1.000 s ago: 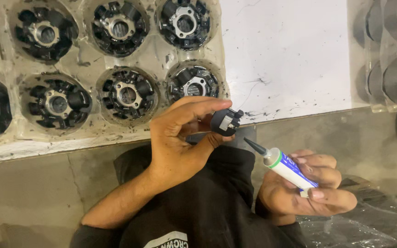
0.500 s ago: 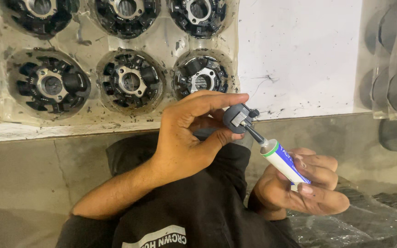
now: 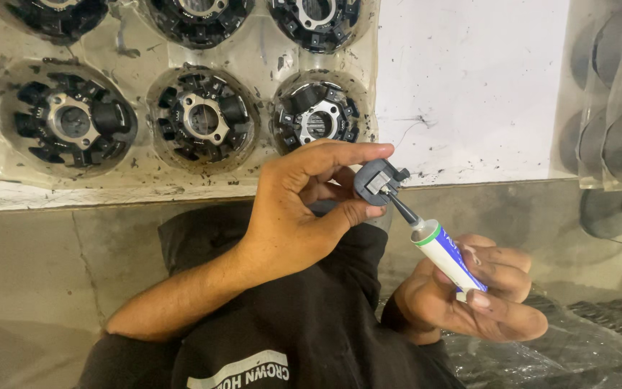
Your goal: The person sits on the floor at a low table holding trays of black motor rotor components. They pick up one component at a time, apply a white paste from a squeeze tube onto its center hub, wipe the tube tip with a cloth, and place the treated component into a tray.
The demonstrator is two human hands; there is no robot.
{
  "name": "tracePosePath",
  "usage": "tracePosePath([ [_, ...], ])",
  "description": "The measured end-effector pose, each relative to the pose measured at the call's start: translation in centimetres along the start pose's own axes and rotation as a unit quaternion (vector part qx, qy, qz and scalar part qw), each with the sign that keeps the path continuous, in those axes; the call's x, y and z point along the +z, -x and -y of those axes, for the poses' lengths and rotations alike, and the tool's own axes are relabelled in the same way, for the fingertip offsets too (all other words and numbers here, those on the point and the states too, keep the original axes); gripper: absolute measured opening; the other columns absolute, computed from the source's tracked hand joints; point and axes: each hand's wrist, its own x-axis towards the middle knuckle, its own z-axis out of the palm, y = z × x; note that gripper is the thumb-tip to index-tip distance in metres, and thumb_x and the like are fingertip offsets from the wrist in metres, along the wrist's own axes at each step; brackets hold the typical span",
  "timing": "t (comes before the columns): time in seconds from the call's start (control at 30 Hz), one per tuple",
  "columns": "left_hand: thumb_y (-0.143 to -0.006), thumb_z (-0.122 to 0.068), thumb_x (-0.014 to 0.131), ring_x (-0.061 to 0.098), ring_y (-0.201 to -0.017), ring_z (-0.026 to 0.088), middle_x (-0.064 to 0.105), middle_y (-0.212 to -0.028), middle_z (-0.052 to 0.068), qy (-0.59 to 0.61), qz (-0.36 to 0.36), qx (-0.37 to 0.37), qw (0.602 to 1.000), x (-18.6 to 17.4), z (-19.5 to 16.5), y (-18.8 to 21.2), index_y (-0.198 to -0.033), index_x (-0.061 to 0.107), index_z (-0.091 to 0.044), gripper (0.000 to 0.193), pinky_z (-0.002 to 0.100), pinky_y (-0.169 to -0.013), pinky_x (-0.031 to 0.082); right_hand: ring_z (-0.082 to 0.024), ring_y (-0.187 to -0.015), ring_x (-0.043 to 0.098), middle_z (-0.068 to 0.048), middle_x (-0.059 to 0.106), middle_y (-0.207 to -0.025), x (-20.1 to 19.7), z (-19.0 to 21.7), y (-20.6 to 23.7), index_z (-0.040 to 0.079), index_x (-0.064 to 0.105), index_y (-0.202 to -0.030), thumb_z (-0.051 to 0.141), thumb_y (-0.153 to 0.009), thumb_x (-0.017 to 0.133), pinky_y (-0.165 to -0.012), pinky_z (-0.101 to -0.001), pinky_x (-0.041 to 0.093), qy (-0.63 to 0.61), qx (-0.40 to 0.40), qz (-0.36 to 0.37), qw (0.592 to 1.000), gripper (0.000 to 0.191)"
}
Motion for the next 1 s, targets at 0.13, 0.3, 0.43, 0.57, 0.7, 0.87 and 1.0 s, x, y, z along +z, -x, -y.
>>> tracePosePath([
  [0.13, -0.093, 0.014, 0.075, 0.071, -0.109, 0.011, 0.064, -0.129, 0.007, -0.009, -0.003, 0.008, 1.0, -0.1, 0.2, 0.1, -0.139, 0.062, -0.002, 0.051, 0.025, -0.092, 0.066, -0.018, -0.074, 0.06, -0.008, 0.056, -0.082, 0.0, 0.0, 0.0, 0.012, 0.042, -0.103, 0.006, -0.099, 0.069, -0.048, -0.025, 0.053, 0.014, -0.009, 0.007, 1.0, 0.029],
  [0.3, -0.095, 0.012, 0.074, 0.071, -0.108, 0.011, 0.069, -0.13, 0.007, 0.009, -0.004, -0.003, 1.0, 0.1, 0.6, 0.2, -0.141, 0.061, -0.003, 0.05, 0.025, -0.092, 0.065, -0.017, -0.072, 0.06, -0.008, 0.055, -0.085, 0.0, 0.2, -0.1, 0.013, 0.041, -0.106, -0.001, -0.098, 0.073, -0.048, -0.0242, 0.054, 0.026, -0.001, 0.023, 0.999, 0.035],
  [0.43, -0.096, 0.007, 0.075, 0.069, -0.111, 0.01, 0.068, -0.124, 0.005, 0.08, 0.006, -0.011, 0.997, 0.6, 1.2, 0.2, -0.14, 0.061, -0.002, 0.047, 0.025, -0.092, 0.064, -0.013, -0.071, 0.056, -0.006, 0.055, -0.087, 0.1, 0.6, -0.3, 0.012, 0.043, -0.108, 0.003, -0.098, 0.073, -0.052, -0.0253, 0.055, 0.02, 0.028, -0.008, 0.999, 0.033],
  [0.57, -0.099, 0.0, 0.074, 0.066, -0.11, 0.009, 0.066, -0.124, 0.004, 0.137, 0.041, -0.058, 0.988, 1.0, 2.0, 0.7, -0.14, 0.06, 0.001, 0.043, 0.026, -0.097, 0.06, -0.014, -0.072, 0.052, -0.005, 0.051, -0.09, 0.5, 0.8, -0.7, 0.012, 0.042, -0.11, 0.003, -0.099, 0.073, -0.053, -0.0258, 0.054, 0.032, 0.022, -0.029, 0.999, 0.034],
  [0.7, -0.102, -0.003, 0.075, 0.065, -0.107, 0.008, 0.068, -0.124, 0.005, 0.144, 0.069, -0.064, 0.985, 0.7, 2.9, 1.0, -0.145, 0.059, 0.001, 0.046, 0.027, -0.098, 0.061, -0.015, -0.071, 0.051, -0.006, 0.05, -0.087, 0.9, 0.9, -0.8, 0.012, 0.041, -0.108, 0.0, -0.098, 0.072, -0.052, -0.0258, 0.053, 0.043, 0.021, -0.025, 0.999, 0.035],
  [0.87, -0.103, -0.003, 0.074, 0.062, -0.103, 0.007, 0.068, -0.126, 0.004, 0.166, 0.059, -0.067, 0.982, 0.5, 3.3, 1.3, -0.14, 0.06, 0.003, 0.04, 0.025, -0.094, 0.058, -0.017, -0.068, 0.057, -0.006, 0.053, -0.083, 1.1, 0.6, -0.8, 0.011, 0.043, -0.103, -0.001, -0.095, 0.07, -0.05, -0.0246, 0.055, 0.016, 0.024, -0.021, 0.999, 0.031],
  [1.0, -0.102, -0.003, 0.073, 0.065, -0.1, 0.009, 0.07, -0.124, 0.005, 0.164, 0.064, -0.084, 0.981, 0.4, 3.1, 1.3, -0.144, 0.06, 0.003, 0.045, 0.025, -0.091, 0.058, -0.018, -0.068, 0.058, -0.007, 0.054, -0.082, 0.8, 0.2, -0.9, 0.011, 0.043, -0.103, 0.0, -0.096, 0.071, -0.049, -0.0236, 0.053, 0.023, 0.014, -0.002, 1.0, 0.031],
])
